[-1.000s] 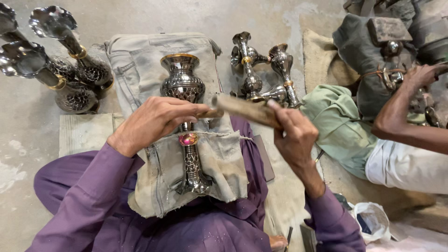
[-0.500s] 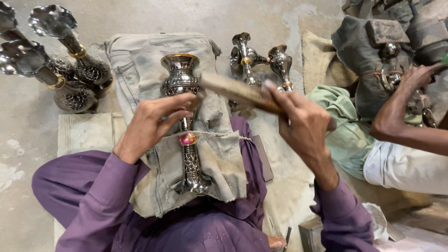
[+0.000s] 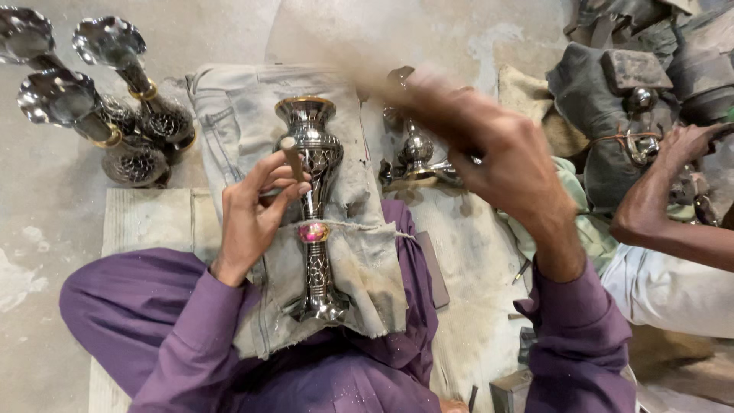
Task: The person sits cross-legged on the floor with an engraved metal vase on a cloth over their lap. They hold a small punch against the vase's surface with one hand and repeatedly strike it with a wooden mallet held in the other hand, working the pattern around the vase body.
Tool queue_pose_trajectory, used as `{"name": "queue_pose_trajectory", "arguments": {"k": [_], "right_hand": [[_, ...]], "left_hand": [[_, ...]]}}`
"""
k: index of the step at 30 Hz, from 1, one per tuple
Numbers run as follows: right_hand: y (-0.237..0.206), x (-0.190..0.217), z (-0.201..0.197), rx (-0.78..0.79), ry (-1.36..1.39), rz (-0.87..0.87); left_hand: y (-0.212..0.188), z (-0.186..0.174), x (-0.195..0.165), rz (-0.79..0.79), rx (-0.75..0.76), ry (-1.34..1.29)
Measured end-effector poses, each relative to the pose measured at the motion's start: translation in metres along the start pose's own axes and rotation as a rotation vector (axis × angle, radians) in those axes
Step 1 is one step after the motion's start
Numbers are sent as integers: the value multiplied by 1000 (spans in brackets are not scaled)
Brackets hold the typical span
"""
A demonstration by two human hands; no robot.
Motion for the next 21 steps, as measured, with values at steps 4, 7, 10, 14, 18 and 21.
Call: {"name": "queue_pose_trajectory", "arguments": {"k": [4,7,10,14,18,21], "right_hand": [[11,9,2,-15,-326,-72],[17,7,7,32,-142,23],[21,9,12,140,-340,-10],[23,10,6,2,-171,29],[15,4,19,291,-464,39],[5,-1,18,115,-201,46]], "left_hand": [[-5,1,6,-80,-60,-38],[-8,1,12,-135,-119,-106],[-10,0,16,-128,-168,-224],[-9,-2,19,-149,-148,-231],[-4,-5,18,-139,-115,-193],[2,-4,14,-93,-68,-148]]}}
Point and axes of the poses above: each hand's wrist, its own y-axis towards the middle knuckle, its own z-axis out of the palm, x = y × z, the point moved 4 cm from there along y, towards the middle knuckle, and after that the axes turned 3 degrees about -y, right-handed, at the moved point
